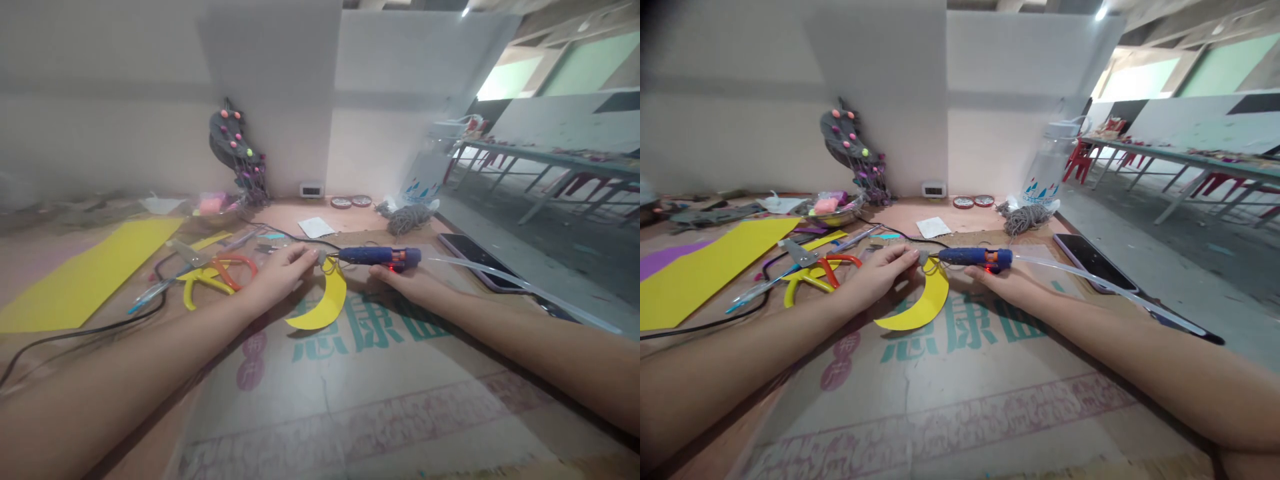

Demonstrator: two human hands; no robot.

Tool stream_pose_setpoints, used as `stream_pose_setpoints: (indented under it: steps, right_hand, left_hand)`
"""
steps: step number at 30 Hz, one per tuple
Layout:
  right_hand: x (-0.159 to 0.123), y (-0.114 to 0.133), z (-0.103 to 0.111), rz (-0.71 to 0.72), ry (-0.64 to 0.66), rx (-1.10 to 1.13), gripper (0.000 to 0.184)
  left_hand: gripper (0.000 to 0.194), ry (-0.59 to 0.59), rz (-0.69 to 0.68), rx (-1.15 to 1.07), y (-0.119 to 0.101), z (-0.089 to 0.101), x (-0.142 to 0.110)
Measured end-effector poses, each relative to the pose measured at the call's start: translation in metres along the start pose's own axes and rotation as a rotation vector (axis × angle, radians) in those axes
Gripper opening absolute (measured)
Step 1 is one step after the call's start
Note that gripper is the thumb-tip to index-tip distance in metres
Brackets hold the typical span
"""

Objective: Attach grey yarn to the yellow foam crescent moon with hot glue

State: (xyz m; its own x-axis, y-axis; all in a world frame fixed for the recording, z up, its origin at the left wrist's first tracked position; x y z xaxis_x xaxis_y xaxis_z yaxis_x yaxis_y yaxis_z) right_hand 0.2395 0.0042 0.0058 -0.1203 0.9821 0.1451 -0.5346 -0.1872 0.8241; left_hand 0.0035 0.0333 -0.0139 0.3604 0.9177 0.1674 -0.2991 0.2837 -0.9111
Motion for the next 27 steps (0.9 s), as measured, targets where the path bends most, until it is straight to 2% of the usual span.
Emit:
stream_pose_setpoints:
  steps: [15,24,27]
  right_hand:
    - [0.003,-0.004,0.0,0.033,0.006,0.036,0.031]
    - [0.006,-0.013,0.003,-0.083,-0.03,-0.03,0.04]
    - [0.007,-0.01,0.006,-0.053,0.007,-0.053,0.045]
  left_hand:
    - [0.035,0.023,-0.024,0.031,0.0,0.0,0.0]
    - [0.035,0.03,-0.002,0.008,0.0,0.0,-0.001]
    - [0.033,0.022,0.026,-0.034,0.0,0.0,0.0]
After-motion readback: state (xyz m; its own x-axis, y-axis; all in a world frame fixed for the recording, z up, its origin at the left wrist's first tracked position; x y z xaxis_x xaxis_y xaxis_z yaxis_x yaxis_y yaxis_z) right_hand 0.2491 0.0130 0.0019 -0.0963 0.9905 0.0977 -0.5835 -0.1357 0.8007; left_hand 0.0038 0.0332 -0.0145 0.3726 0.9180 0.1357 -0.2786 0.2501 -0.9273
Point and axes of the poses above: each hand's wrist, its own x-axis towards the middle knuckle, its own z-axis out of the back of the hand, y = z × x, the point moved 2 cm from there along x, towards the middle knuckle, and after that the axes turned 10 degrees about x, right-handed, at the moved point
